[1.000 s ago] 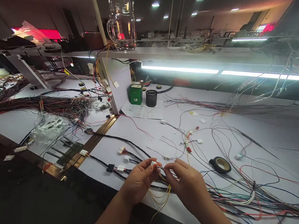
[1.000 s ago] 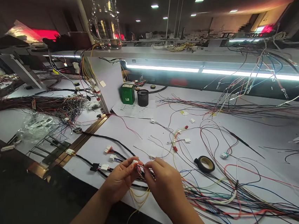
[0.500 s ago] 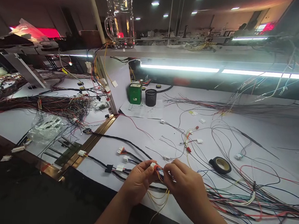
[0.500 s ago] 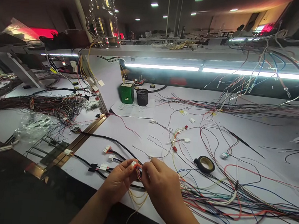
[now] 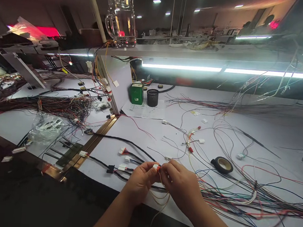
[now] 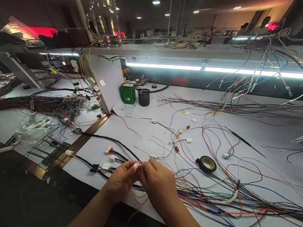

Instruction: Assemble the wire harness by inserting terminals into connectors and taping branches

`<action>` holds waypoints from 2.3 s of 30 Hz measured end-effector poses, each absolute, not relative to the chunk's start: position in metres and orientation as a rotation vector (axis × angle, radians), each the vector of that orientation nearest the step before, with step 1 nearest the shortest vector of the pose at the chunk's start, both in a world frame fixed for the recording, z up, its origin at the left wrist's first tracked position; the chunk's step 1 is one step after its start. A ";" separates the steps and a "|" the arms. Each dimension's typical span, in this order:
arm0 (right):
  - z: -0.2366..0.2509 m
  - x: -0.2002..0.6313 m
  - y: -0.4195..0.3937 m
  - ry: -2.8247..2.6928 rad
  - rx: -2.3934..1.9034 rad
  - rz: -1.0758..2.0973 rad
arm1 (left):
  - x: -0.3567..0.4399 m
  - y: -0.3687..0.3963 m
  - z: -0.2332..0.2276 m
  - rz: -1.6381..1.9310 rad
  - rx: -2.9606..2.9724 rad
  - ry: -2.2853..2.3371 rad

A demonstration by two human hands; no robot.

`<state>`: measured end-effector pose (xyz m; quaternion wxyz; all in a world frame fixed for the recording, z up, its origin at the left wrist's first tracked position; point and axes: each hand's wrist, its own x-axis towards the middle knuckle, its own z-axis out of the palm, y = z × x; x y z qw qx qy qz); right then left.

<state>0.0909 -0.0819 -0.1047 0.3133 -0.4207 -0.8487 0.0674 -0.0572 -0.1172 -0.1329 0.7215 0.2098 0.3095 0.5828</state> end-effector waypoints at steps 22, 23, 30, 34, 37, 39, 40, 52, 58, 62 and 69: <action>-0.117 0.090 -0.086 -2.282 -0.943 0.984 | -0.085 -0.127 -0.090 1.527 1.191 1.399; -0.116 0.098 -0.082 -2.240 -0.900 1.051 | -0.083 -0.126 -0.095 1.568 1.099 1.339; -0.086 0.155 -0.033 -2.046 -1.351 0.990 | -0.082 -0.132 -0.125 1.289 0.631 0.733; -0.090 0.134 -0.022 -2.485 -1.507 0.736 | -0.085 -0.133 -0.128 1.337 0.560 0.685; -0.098 0.110 -0.025 -2.564 -1.531 0.653 | -0.085 -0.133 -0.125 1.341 0.552 0.714; -0.099 0.104 -0.025 -2.564 -1.489 0.706 | -0.085 -0.134 -0.123 1.344 0.548 0.743; -0.099 0.106 -0.024 -2.564 -1.459 0.743 | -0.084 -0.134 -0.123 1.347 0.542 0.750; -0.066 0.122 -0.041 -1.878 -0.969 1.280 | -0.082 -0.124 -0.130 1.496 0.389 0.827; -0.077 0.075 -0.072 -2.047 -0.851 0.935 | -0.081 -0.123 -0.133 1.515 0.292 0.821; -0.090 0.068 -0.084 -2.157 -0.987 0.670 | -0.080 -0.124 -0.133 1.523 0.313 0.805; -0.095 0.066 -0.090 -2.204 -1.114 0.492 | -0.079 -0.124 -0.135 1.509 0.342 0.817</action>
